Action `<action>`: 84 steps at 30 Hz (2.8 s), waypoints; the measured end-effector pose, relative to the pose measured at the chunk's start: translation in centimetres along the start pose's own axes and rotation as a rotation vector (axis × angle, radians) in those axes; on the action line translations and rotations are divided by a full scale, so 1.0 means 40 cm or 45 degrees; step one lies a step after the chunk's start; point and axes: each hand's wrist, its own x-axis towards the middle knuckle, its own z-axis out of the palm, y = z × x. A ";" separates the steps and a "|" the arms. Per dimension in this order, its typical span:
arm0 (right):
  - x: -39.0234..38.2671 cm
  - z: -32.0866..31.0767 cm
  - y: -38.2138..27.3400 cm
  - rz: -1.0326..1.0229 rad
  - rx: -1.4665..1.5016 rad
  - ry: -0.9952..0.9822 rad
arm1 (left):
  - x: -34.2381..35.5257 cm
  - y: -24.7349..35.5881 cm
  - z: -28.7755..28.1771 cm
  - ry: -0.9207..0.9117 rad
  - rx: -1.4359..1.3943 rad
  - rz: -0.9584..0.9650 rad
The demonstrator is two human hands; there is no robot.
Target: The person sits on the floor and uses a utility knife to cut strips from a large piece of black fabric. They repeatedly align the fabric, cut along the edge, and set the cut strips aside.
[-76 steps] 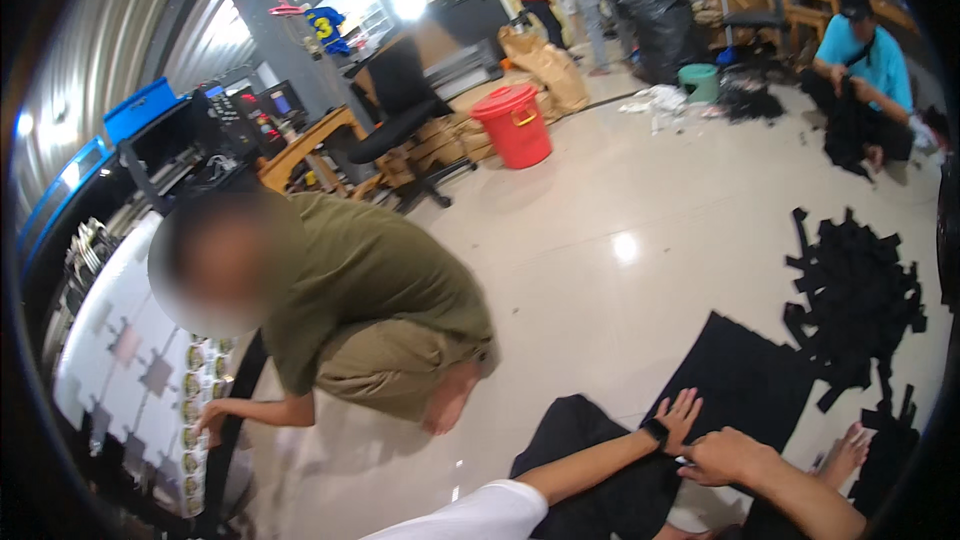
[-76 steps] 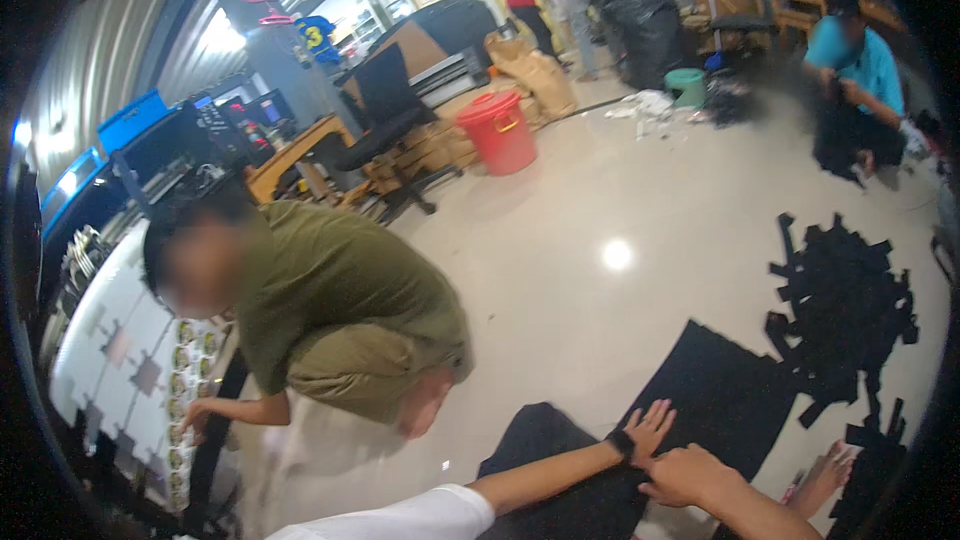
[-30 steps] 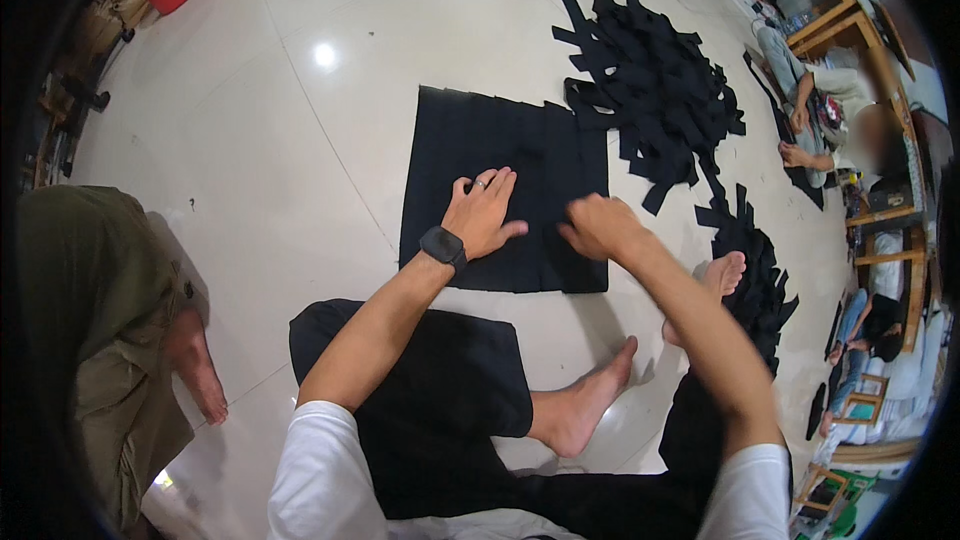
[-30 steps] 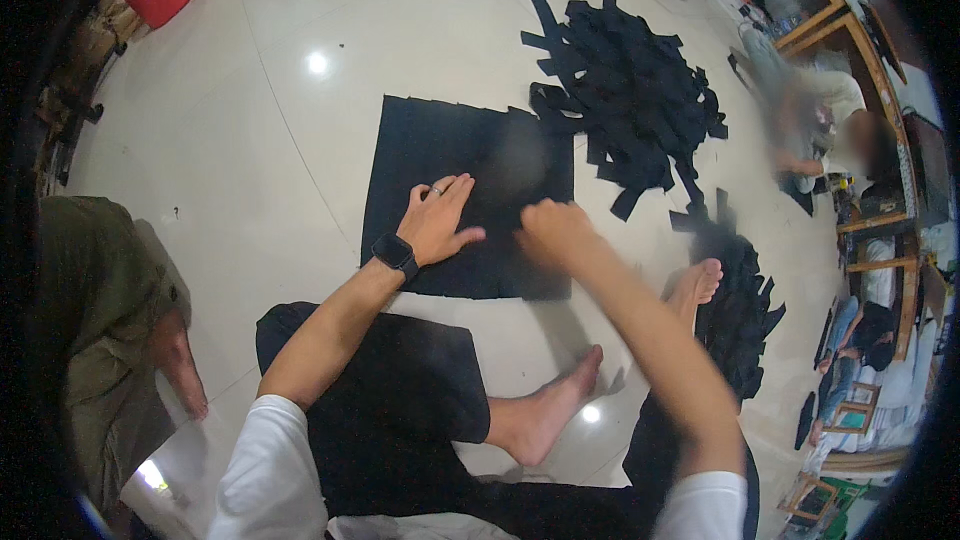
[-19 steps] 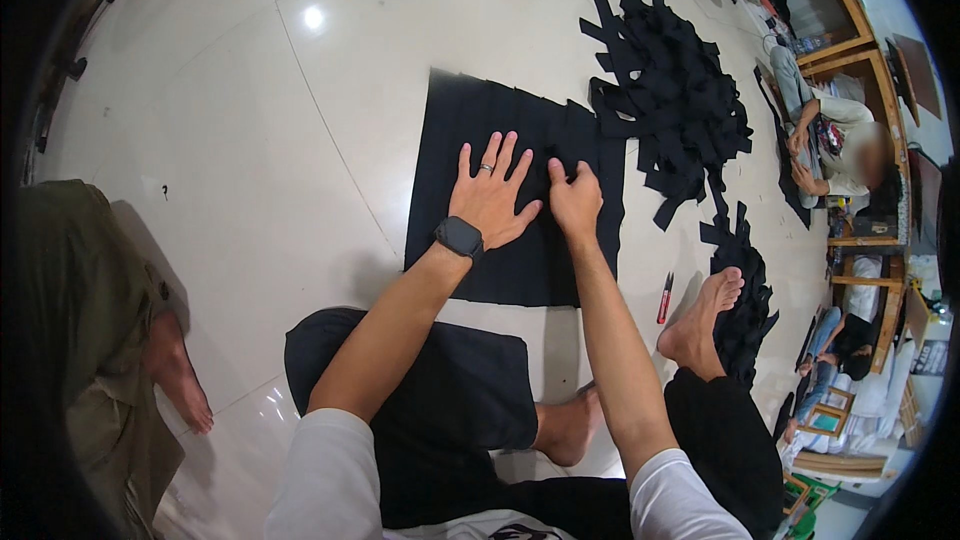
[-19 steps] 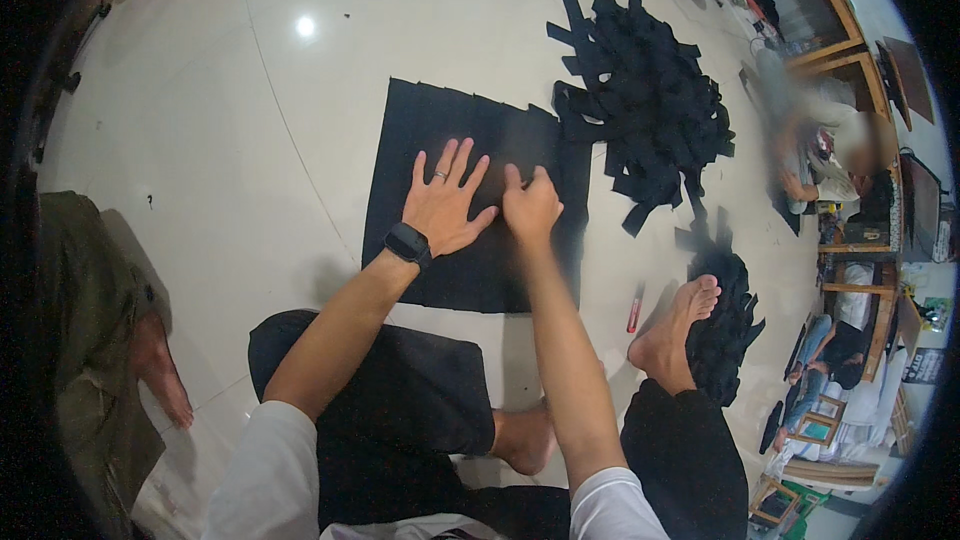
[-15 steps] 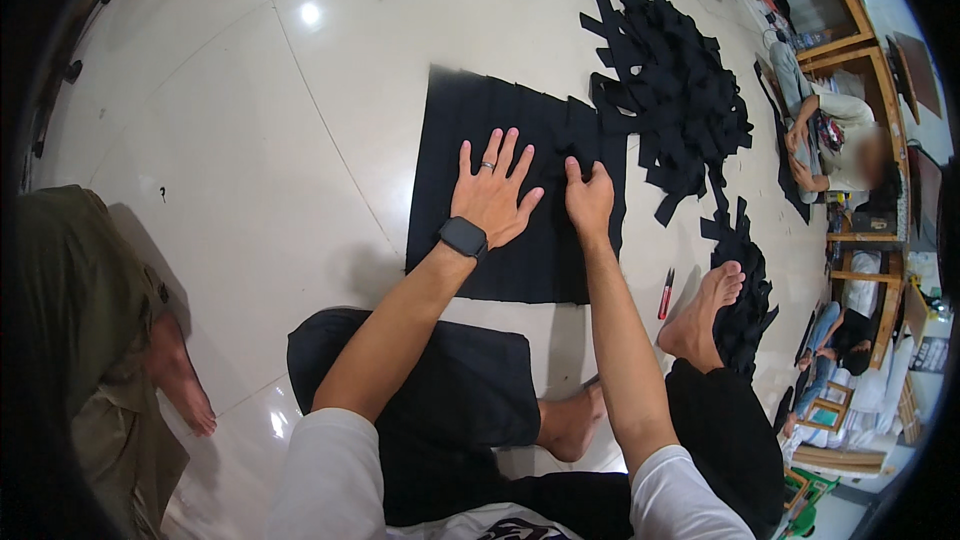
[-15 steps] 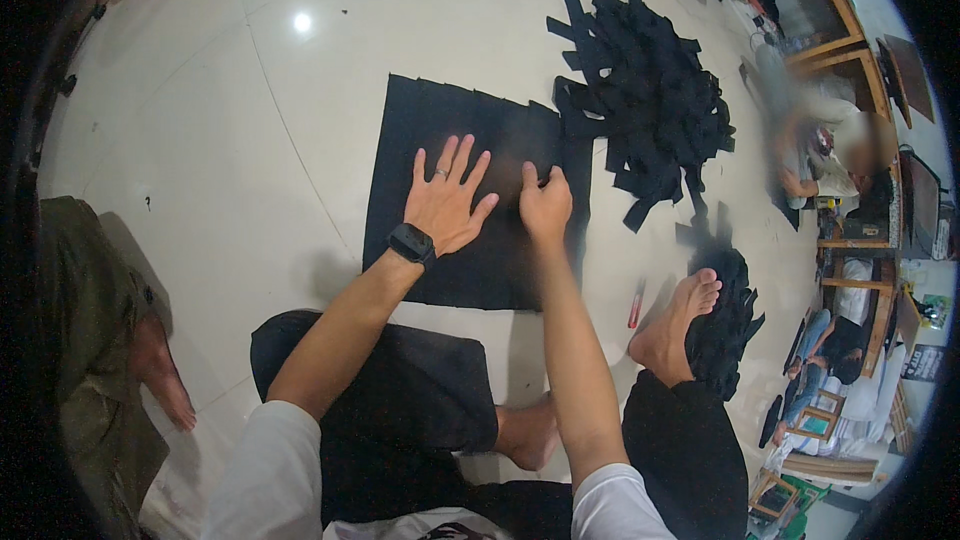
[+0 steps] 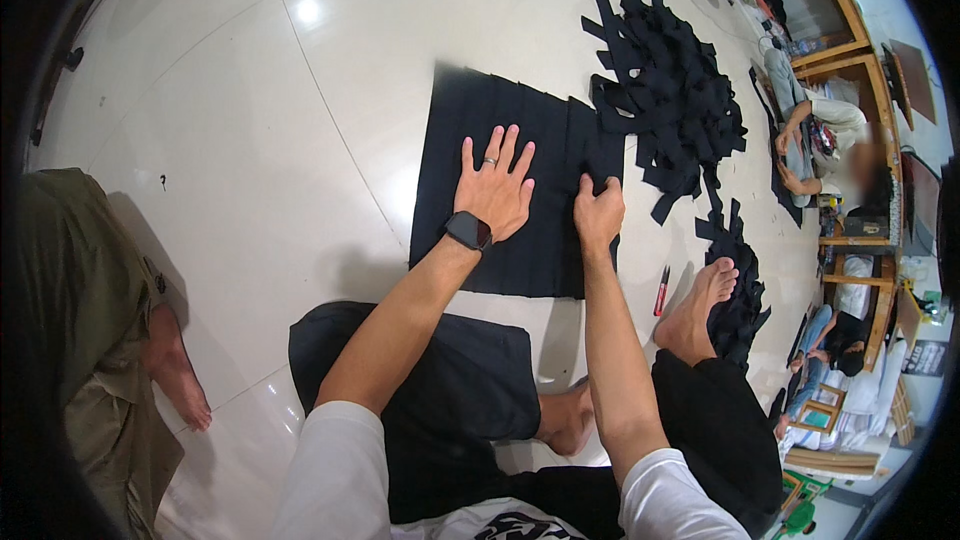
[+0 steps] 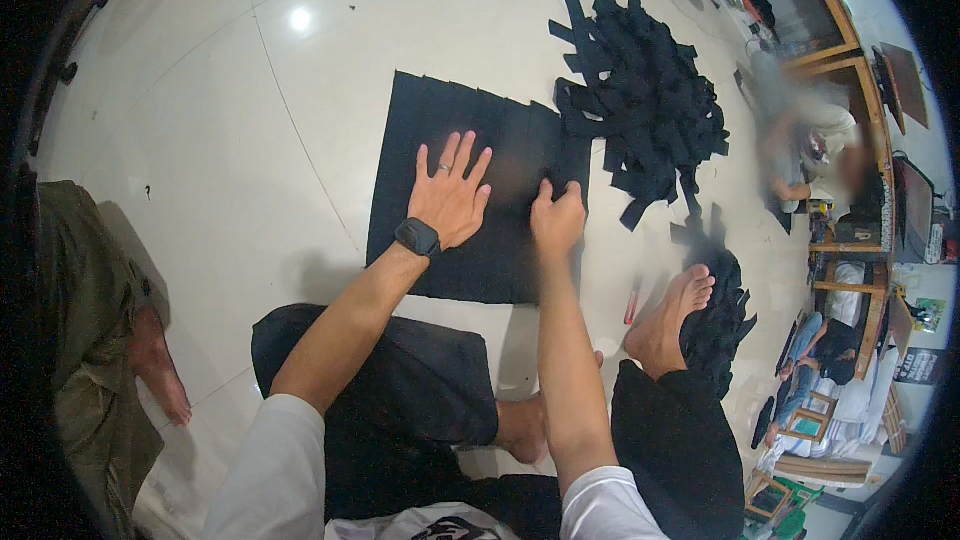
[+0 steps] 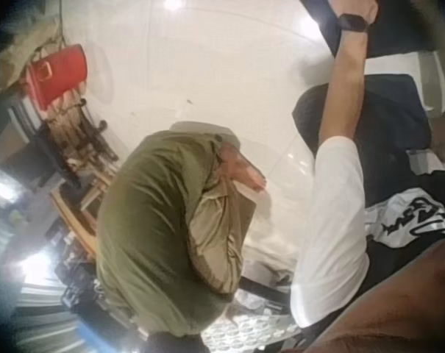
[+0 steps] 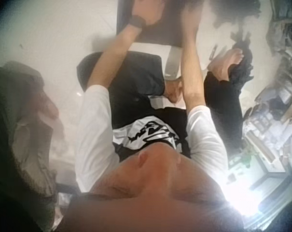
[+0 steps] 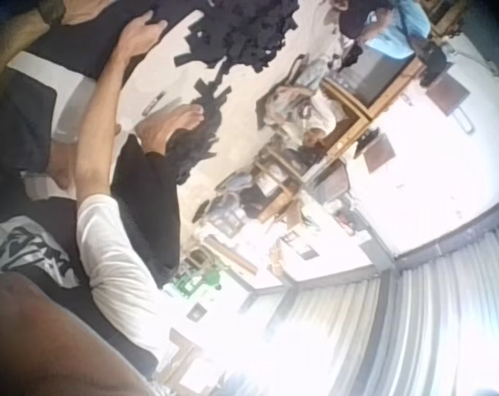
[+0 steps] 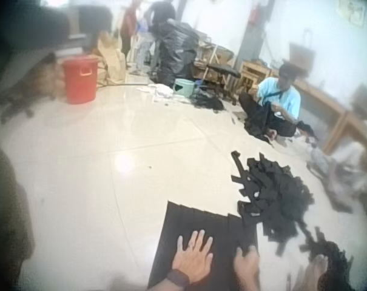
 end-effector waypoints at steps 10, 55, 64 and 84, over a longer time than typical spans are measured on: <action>0.035 -0.060 -0.093 -1.179 0.410 -0.469 | 0.004 0.001 0.014 0.038 -0.019 0.066; 0.165 -0.016 -0.085 -0.480 0.334 -1.105 | 0.046 -0.004 -0.015 -0.261 -0.339 0.048; 0.128 -0.048 -0.105 -0.435 0.160 -1.166 | 0.044 -0.006 -0.012 -0.265 -0.358 0.023; 0.117 -0.082 -0.075 -0.293 0.377 -0.698 | 0.043 0.004 -0.013 -0.210 -0.343 0.050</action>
